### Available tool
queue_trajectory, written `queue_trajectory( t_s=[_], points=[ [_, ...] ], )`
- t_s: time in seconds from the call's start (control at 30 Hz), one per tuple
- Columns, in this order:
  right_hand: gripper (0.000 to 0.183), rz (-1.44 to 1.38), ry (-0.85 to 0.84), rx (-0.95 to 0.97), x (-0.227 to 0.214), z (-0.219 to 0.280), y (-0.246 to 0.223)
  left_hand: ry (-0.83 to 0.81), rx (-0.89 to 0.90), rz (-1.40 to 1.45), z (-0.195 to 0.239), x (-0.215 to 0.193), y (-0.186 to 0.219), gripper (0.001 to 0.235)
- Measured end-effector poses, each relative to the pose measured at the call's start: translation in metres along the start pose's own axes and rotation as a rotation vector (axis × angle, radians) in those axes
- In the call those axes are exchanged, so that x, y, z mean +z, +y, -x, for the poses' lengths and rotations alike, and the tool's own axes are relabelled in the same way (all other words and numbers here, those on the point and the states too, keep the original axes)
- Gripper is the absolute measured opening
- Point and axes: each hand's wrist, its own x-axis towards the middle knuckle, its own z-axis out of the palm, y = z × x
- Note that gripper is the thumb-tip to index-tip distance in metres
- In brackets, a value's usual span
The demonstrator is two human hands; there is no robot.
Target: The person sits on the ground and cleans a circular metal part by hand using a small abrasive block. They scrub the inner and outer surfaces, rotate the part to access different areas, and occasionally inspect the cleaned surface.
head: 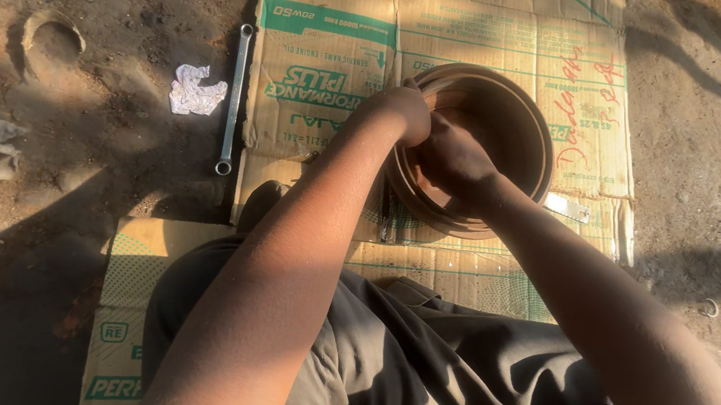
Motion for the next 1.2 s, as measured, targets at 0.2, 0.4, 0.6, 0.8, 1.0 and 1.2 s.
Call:
queue_trajectory(
  t_s=[0.2,0.4,0.6,0.8,1.0,1.2],
  points=[
    [0.023,0.436,0.083,0.318,-0.020,-0.012,0.059,0.011,0.031,0.048,0.001,0.002,0.001,0.086],
    [0.029,0.118,0.124,0.282,0.007,-0.006,0.030,0.017,0.041,0.022,-0.004,-0.006,0.001,0.084],
    [0.043,0.617,-0.147,-0.164,-0.014,0.000,0.013,-0.032,-0.035,0.010,0.007,-0.011,0.005,0.083],
    [0.039,0.704,-0.199,0.027,-0.025,0.020,0.029,-0.041,-0.016,-0.040,-0.001,-0.005,0.003,0.086],
    [0.026,0.286,0.193,0.247,-0.044,0.020,0.029,-0.079,0.009,-0.044,0.001,0.004,0.000,0.095],
    [0.023,0.217,0.346,0.131,-0.008,0.012,0.053,-0.066,0.095,-0.154,0.009,-0.012,0.013,0.086]
  ],
)
